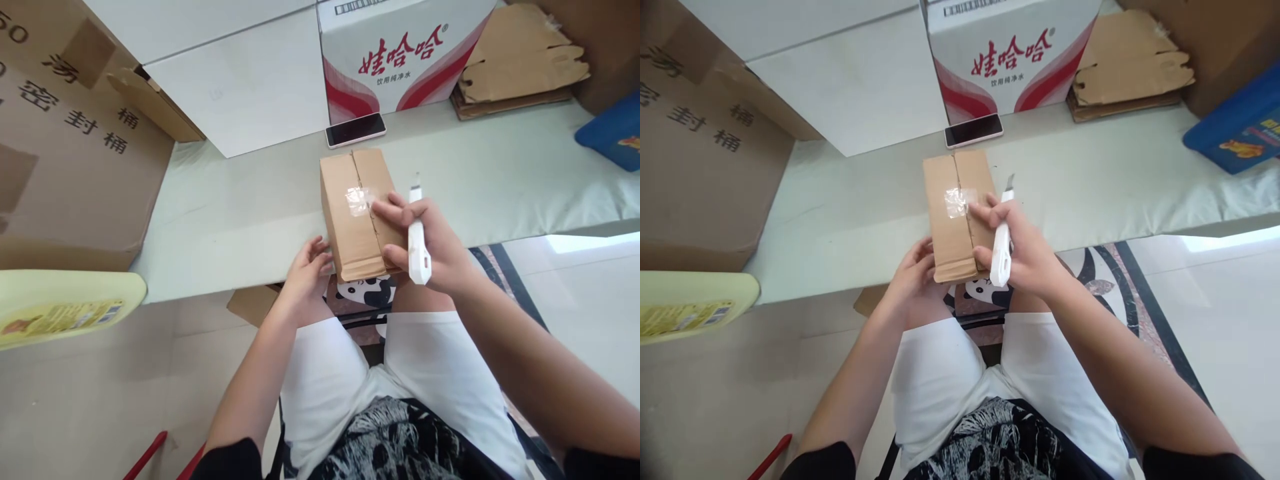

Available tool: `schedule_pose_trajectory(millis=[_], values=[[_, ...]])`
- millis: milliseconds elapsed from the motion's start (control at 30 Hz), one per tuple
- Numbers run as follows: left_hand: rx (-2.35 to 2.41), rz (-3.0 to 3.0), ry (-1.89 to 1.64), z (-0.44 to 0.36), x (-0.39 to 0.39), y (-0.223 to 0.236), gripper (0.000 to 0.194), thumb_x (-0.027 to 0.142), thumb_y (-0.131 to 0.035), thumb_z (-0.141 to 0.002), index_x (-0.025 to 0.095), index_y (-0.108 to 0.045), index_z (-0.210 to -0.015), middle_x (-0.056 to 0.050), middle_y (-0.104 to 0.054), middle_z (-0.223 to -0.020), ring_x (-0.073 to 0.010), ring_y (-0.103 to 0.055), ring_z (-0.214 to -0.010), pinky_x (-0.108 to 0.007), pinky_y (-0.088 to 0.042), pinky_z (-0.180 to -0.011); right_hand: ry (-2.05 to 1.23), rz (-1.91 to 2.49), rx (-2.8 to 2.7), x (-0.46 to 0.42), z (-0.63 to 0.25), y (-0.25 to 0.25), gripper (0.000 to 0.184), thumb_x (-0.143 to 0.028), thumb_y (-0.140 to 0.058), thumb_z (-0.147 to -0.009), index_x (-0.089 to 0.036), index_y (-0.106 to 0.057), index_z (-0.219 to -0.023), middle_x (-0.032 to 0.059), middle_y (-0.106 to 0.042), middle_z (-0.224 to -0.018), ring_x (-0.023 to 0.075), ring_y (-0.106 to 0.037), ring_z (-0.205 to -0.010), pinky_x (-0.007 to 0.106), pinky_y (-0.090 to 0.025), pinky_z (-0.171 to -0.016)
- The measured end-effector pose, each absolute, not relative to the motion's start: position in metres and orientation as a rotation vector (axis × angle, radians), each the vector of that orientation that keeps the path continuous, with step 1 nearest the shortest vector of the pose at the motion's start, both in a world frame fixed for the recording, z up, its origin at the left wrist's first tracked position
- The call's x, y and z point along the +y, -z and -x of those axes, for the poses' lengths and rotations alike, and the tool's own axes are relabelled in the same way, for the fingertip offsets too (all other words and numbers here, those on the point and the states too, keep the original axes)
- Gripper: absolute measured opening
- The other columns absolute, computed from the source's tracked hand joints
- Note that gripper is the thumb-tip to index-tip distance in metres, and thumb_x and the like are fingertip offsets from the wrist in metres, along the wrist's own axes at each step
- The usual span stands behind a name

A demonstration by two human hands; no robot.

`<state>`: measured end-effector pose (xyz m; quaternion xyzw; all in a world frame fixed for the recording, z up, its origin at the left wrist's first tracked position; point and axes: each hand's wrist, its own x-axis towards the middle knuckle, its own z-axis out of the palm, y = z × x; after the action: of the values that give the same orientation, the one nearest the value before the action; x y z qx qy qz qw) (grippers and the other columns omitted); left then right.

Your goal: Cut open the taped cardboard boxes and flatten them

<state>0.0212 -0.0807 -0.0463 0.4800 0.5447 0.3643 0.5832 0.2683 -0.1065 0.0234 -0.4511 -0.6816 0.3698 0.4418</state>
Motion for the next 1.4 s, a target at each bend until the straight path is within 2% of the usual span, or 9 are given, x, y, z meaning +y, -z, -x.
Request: schedule_pose_trajectory(millis=[233, 467, 600, 667, 733, 900, 1000, 1200, 1400], values=[[1.348, -1.863, -1.155, -0.027, -0.066, -0.024, 0.038, 0.034, -0.061, -0.094, 0.027, -0.058, -0.131, -0.009, -0.059, -0.148, -0.0280, -0.052, -0.146, -0.048, -0.047, -0.119, -0.837, 1.075, -1.840, -0.102, -0.259, -0.009, 0.037, -0.043, -0.075, -0.086, -0.030, -0.042, -0.097, 0.0109, -0.064, -0.149, 0.0350, -0.039, -0.157, 0.070, -0.039, -0.121], [1.257, -2.130, -0.863, -0.064, -0.040, -0.028, 0.053, 0.036, -0.064, -0.092, 0.020, -0.053, -0.141, -0.015, -0.052, -0.157, -0.0349, -0.036, -0.157, -0.055, -0.027, -0.132, -0.742, 1.095, -1.689, -0.110, -0.257, -0.009, 0.034, -0.039, -0.076, -0.085, -0.030, -0.044, -0.095, 0.0094, -0.073, -0.134, 0.0339, -0.050, -0.150, 0.065, -0.047, -0.115], [1.252, -2.112, -0.852, -0.061, -0.035, -0.016, 0.054, 0.040, -0.066, -0.092, 0.024, -0.053, -0.142, -0.012, -0.051, -0.159, -0.0353, -0.032, -0.159, -0.057, -0.023, -0.133, -0.619, 1.143, -1.367, -0.119, -0.259, -0.021, 0.036, -0.039, -0.075, -0.089, -0.029, -0.042, -0.080, -0.0024, -0.072, -0.071, 0.0262, -0.078, -0.086, 0.047, -0.063, -0.080], [1.250, -2.108, -0.849, -0.060, -0.036, -0.016, 0.053, 0.040, -0.067, -0.091, 0.024, -0.054, -0.140, -0.012, -0.052, -0.159, -0.0353, -0.032, -0.159, -0.057, -0.023, -0.133, -0.660, 1.149, -1.250, -0.119, -0.258, -0.030, 0.038, -0.047, -0.072, -0.092, -0.029, -0.042, -0.076, -0.0071, -0.057, -0.052, 0.0188, -0.064, -0.050, 0.036, -0.053, -0.053], [1.262, -2.099, -0.837, -0.061, -0.037, -0.019, 0.054, 0.038, -0.067, -0.090, 0.022, -0.054, -0.140, -0.014, -0.053, -0.158, -0.0354, -0.033, -0.159, -0.056, -0.024, -0.133, -0.736, 1.120, -1.184, -0.117, -0.255, -0.040, 0.034, -0.057, -0.067, -0.094, -0.030, -0.049, -0.083, -0.0080, -0.055, -0.049, 0.0155, -0.052, -0.039, 0.031, -0.040, -0.041], [1.281, -2.120, -0.813, -0.063, -0.035, -0.020, 0.058, 0.042, -0.066, -0.091, 0.018, -0.051, -0.142, -0.017, -0.051, -0.159, -0.0355, -0.033, -0.158, -0.054, -0.024, -0.132, -0.811, 0.978, -1.150, -0.100, -0.241, -0.058, 0.046, -0.072, -0.055, -0.094, -0.030, -0.057, -0.113, -0.0056, -0.061, -0.057, 0.0155, -0.059, -0.046, 0.028, -0.037, -0.040], [1.266, -2.143, -0.820, -0.062, -0.035, -0.019, 0.059, 0.044, -0.065, -0.092, 0.019, -0.051, -0.142, -0.017, -0.051, -0.159, -0.0342, -0.034, -0.158, -0.052, -0.023, -0.133, -0.775, 1.040, -1.137, -0.087, -0.230, -0.059, 0.043, -0.068, -0.055, -0.097, -0.027, -0.062, -0.106, -0.0015, -0.066, -0.069, 0.0167, -0.068, -0.060, 0.028, -0.044, -0.045], [1.389, -2.073, -0.799, -0.064, -0.045, -0.019, 0.072, 0.056, -0.070, -0.089, 0.022, -0.047, -0.148, -0.018, -0.036, -0.169, -0.0372, -0.027, -0.161, -0.055, -0.024, -0.131, -0.736, 1.368, -1.208, -0.069, -0.220, -0.049, 0.019, -0.027, -0.071, -0.085, -0.027, -0.063, -0.101, -0.0009, -0.071, -0.088, 0.0159, -0.065, -0.066, 0.036, -0.054, -0.067], [1.452, -2.028, -0.803, -0.066, -0.052, -0.020, 0.086, 0.058, -0.078, -0.081, 0.025, -0.042, -0.151, -0.019, -0.024, -0.172, -0.0397, -0.020, -0.162, -0.058, -0.023, -0.130, -0.702, 1.404, -1.219, -0.067, -0.220, -0.045, 0.020, -0.041, -0.066, -0.090, -0.025, -0.055, -0.092, -0.0007, -0.066, -0.080, 0.0163, -0.062, -0.068, 0.034, -0.050, -0.064]])
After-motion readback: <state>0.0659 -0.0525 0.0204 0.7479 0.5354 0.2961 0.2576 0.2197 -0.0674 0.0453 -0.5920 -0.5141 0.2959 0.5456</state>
